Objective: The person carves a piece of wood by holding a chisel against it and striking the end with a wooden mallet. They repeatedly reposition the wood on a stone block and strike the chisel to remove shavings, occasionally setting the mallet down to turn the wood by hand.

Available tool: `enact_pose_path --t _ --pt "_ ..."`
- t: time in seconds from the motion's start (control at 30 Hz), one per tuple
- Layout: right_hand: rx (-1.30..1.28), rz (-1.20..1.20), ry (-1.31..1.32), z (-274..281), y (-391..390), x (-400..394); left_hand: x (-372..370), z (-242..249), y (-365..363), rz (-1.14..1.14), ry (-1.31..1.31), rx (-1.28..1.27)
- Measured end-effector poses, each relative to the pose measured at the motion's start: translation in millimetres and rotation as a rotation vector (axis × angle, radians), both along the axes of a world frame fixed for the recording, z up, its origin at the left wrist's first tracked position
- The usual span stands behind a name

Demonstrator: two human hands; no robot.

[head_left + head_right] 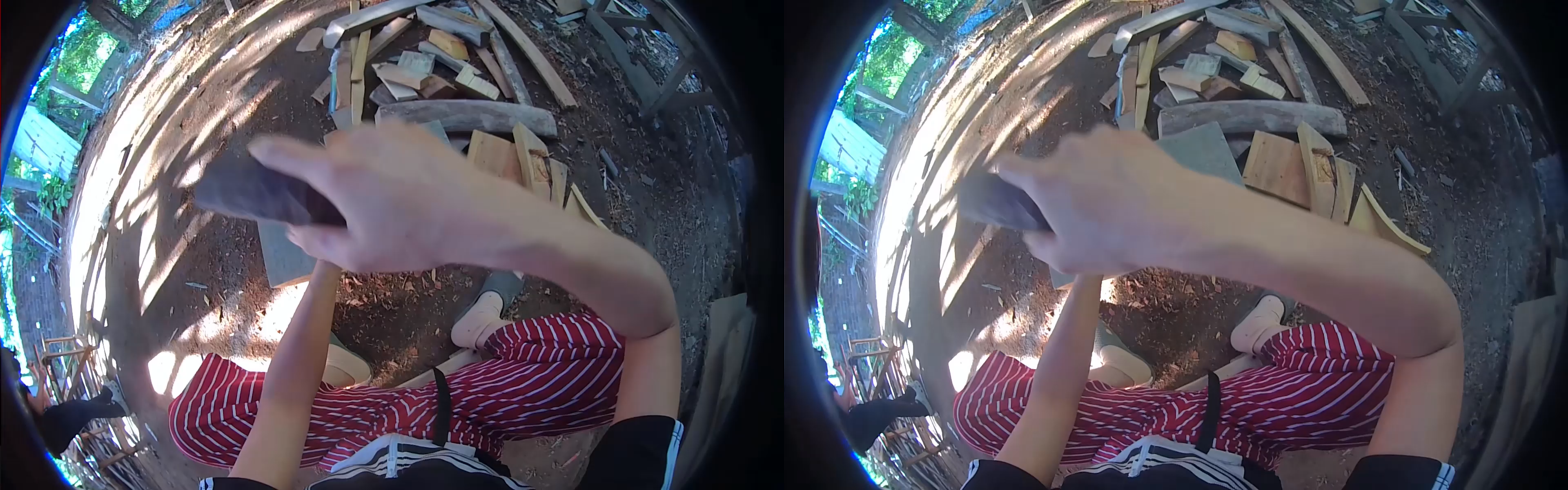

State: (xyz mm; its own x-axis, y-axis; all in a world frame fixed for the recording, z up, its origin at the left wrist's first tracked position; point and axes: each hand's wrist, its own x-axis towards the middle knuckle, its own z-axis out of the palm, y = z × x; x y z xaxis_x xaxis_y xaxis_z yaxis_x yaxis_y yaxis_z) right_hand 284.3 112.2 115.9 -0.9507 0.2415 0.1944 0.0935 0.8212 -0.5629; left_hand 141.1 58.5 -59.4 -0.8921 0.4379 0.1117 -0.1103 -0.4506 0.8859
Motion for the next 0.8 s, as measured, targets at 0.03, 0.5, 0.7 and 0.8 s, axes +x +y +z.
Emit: enact_pose_path --t 0.03,0.5,0.7,0.8 --pt "-0.017 0.0 -0.014 2.3 -1.3 1.7 4.5 -5.1 -6.8 0.001 -0.114 -0.009" --pt "0.069 -0.031 0.155 -26.0 -5.9 -4.7 -0.4 -28.1 -22.9 0.199 -0.263 0.079" --pt "-0.051 -0.044 0.377 -4.0 -2.6 -8.1 -22.8 -66.1 -9.3 0.342 0.484 0.077" --pt "-0.315 -0.021 -0.036 -28.3 8.7 -11.9 -34.8 -68.9 -5.2 0.411 0.919 0.101"
